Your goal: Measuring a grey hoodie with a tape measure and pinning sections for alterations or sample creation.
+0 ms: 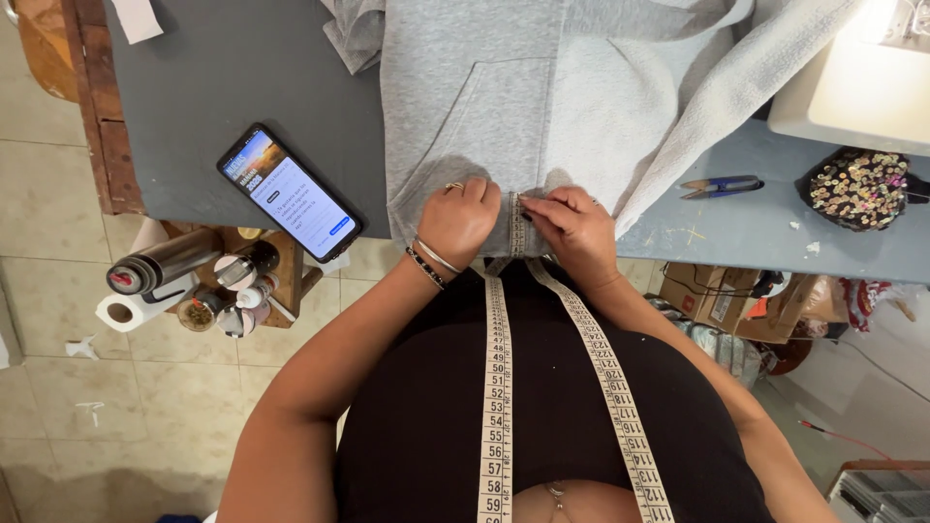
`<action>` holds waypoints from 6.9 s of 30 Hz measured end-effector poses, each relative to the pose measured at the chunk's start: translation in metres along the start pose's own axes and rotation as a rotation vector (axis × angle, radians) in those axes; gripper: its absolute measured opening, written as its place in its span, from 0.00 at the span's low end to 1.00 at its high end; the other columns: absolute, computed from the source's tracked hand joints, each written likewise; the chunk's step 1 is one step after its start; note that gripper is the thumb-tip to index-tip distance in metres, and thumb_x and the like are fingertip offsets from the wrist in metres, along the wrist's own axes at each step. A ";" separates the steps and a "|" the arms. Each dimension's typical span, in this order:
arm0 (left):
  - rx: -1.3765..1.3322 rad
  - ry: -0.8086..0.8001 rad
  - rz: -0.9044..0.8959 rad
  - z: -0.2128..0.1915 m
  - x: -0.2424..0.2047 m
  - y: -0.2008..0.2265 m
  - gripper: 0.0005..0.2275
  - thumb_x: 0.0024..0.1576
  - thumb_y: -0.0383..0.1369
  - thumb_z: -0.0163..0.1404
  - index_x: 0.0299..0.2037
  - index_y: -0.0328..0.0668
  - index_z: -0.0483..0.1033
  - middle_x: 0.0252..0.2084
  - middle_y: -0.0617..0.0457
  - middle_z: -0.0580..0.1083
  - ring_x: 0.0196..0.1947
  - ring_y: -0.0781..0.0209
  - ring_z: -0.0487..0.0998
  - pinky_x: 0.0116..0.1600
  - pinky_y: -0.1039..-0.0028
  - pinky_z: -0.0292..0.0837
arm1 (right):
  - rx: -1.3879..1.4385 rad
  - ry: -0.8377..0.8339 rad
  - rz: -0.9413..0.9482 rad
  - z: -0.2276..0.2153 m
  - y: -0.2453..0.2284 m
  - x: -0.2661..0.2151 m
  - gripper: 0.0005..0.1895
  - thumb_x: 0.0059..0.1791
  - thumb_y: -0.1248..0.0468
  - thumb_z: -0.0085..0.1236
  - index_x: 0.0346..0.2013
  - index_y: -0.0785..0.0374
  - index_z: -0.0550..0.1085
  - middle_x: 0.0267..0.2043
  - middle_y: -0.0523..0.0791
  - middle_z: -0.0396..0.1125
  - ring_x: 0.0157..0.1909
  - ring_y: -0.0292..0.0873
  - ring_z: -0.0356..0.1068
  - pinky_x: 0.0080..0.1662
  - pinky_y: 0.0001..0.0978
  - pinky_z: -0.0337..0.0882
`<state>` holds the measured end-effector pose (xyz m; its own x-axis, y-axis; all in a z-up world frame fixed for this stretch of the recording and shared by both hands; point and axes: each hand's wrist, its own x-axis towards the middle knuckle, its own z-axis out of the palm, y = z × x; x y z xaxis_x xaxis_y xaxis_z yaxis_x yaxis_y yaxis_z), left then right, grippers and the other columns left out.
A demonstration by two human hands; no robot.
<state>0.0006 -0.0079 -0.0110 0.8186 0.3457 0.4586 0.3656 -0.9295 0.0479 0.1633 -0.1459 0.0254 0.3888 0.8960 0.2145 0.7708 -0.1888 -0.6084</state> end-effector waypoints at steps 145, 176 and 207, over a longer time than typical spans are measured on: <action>-0.396 0.047 0.035 -0.027 -0.015 0.003 0.16 0.65 0.34 0.48 0.61 0.40 0.74 0.62 0.49 0.73 0.60 0.51 0.73 0.66 0.58 0.64 | -0.361 0.032 0.079 -0.015 0.170 0.586 0.27 0.46 0.45 0.75 0.18 0.49 0.64 0.19 0.34 0.54 0.26 0.32 0.50 0.27 0.41 0.51; -0.459 0.059 0.036 -0.039 -0.007 -0.001 0.15 0.66 0.33 0.44 0.59 0.35 0.74 0.60 0.45 0.73 0.59 0.49 0.73 0.65 0.57 0.64 | 0.626 -0.083 0.368 -0.054 0.111 0.533 0.13 0.59 0.61 0.57 0.29 0.50 0.69 0.27 0.37 0.66 0.28 0.32 0.64 0.30 0.24 0.66; -0.393 0.137 -0.153 -0.017 0.000 0.005 0.09 0.63 0.30 0.49 0.51 0.45 0.80 0.47 0.50 0.76 0.47 0.51 0.80 0.55 0.63 0.77 | 0.315 -0.134 0.134 -0.006 0.013 0.019 0.13 0.49 0.65 0.69 0.48 0.51 0.83 0.39 0.45 0.69 0.35 0.43 0.72 0.39 0.34 0.75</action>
<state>-0.0049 -0.0144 0.0048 0.6922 0.4874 0.5323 0.2603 -0.8565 0.4458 0.1831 -0.1335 0.0260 0.3903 0.9203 0.0276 0.5158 -0.1938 -0.8345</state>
